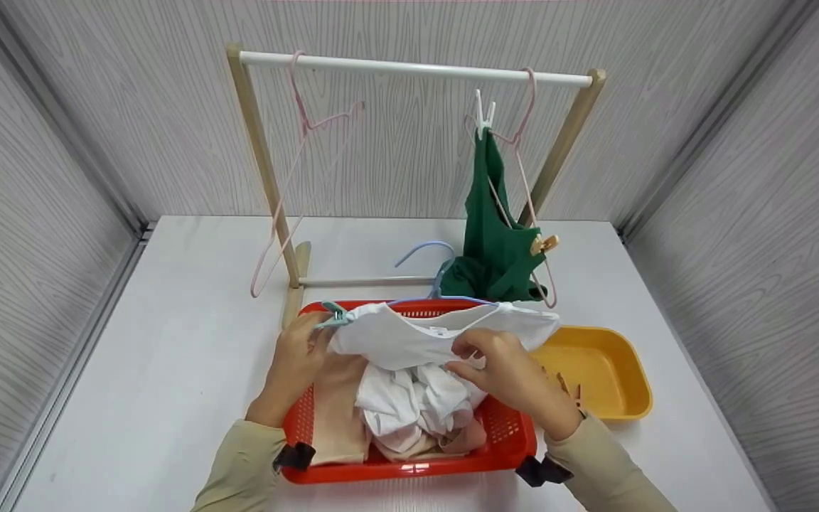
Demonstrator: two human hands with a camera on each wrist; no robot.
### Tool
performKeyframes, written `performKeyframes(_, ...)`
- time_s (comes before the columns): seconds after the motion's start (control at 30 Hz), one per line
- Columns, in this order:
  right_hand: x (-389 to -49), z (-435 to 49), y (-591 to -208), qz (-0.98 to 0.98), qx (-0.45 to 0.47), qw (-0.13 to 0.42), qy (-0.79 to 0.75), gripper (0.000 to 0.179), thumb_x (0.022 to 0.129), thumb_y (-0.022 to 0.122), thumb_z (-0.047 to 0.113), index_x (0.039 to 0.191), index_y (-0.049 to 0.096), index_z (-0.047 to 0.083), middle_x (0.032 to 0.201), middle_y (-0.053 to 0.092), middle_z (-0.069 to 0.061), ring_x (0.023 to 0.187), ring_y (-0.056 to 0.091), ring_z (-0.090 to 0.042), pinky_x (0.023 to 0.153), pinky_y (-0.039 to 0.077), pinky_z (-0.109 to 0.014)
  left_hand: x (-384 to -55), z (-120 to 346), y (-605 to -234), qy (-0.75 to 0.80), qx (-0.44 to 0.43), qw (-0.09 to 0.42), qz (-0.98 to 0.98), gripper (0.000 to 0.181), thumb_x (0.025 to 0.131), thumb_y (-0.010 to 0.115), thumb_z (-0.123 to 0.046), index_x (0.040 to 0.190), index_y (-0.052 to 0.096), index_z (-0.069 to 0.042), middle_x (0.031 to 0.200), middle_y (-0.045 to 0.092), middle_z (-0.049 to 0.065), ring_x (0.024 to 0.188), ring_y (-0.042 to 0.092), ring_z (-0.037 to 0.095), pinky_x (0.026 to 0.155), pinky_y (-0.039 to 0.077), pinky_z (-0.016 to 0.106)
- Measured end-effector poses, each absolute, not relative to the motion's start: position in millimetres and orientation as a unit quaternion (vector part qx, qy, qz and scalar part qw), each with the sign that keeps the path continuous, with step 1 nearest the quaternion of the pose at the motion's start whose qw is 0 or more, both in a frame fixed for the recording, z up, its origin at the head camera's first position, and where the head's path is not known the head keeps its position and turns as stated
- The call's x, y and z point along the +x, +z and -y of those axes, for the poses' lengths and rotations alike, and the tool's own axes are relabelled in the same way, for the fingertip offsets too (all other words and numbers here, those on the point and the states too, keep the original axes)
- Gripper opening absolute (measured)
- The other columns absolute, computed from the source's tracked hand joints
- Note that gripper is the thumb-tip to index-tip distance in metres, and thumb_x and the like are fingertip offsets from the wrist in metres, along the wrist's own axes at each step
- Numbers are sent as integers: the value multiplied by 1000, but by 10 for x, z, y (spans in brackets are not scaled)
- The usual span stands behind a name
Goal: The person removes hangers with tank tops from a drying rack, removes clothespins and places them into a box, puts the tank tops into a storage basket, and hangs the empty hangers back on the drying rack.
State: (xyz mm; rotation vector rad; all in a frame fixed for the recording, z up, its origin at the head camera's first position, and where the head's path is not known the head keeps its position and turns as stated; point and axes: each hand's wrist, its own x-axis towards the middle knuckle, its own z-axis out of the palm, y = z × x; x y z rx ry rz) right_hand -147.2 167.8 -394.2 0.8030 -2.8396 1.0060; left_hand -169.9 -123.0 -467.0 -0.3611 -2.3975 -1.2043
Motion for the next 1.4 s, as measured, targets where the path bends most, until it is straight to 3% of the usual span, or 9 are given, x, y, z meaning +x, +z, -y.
performKeyframes(0.37, -1502, -1367, -3812, 874, 357, 71, 322, 26, 86, 72, 17, 108, 67, 5, 108, 73, -13, 94, 72, -24, 84, 58, -35, -1704, 1226, -4679, -438, -129, 213, 864, 19, 89, 63, -1, 106, 66, 5, 104, 69, 18, 97, 65, 31, 79, 58, 44)
performKeyframes(0.77, -1583, -1040, -3763, 836, 441, 192, 264, 29, 83, 76, 17, 106, 64, 4, 104, 71, -12, 97, 71, -23, 85, 58, -31, -1705, 1217, -4686, -429, -138, 229, 863, 14, 89, 64, -2, 101, 67, 4, 98, 70, 16, 92, 65, 28, 73, 57, 41)
performKeyframes(1.17, -1646, -692, -3806, 844, 439, 221, 213, 43, 81, 78, 17, 118, 63, 4, 115, 69, -10, 108, 67, -21, 93, 54, -29, -1703, 1216, -4702, -409, -160, 252, 862, 14, 87, 64, 0, 101, 67, 3, 97, 72, 14, 94, 67, 29, 85, 55, 45)
performKeyframes(1.4, -1718, -574, -3849, 868, 416, 185, 199, 46, 83, 76, 19, 124, 60, 6, 120, 69, -9, 112, 67, -22, 95, 54, -31, -1682, 1214, -4703, -426, -156, 229, 861, 16, 89, 63, 0, 104, 66, 4, 100, 71, 17, 96, 67, 30, 84, 56, 44)
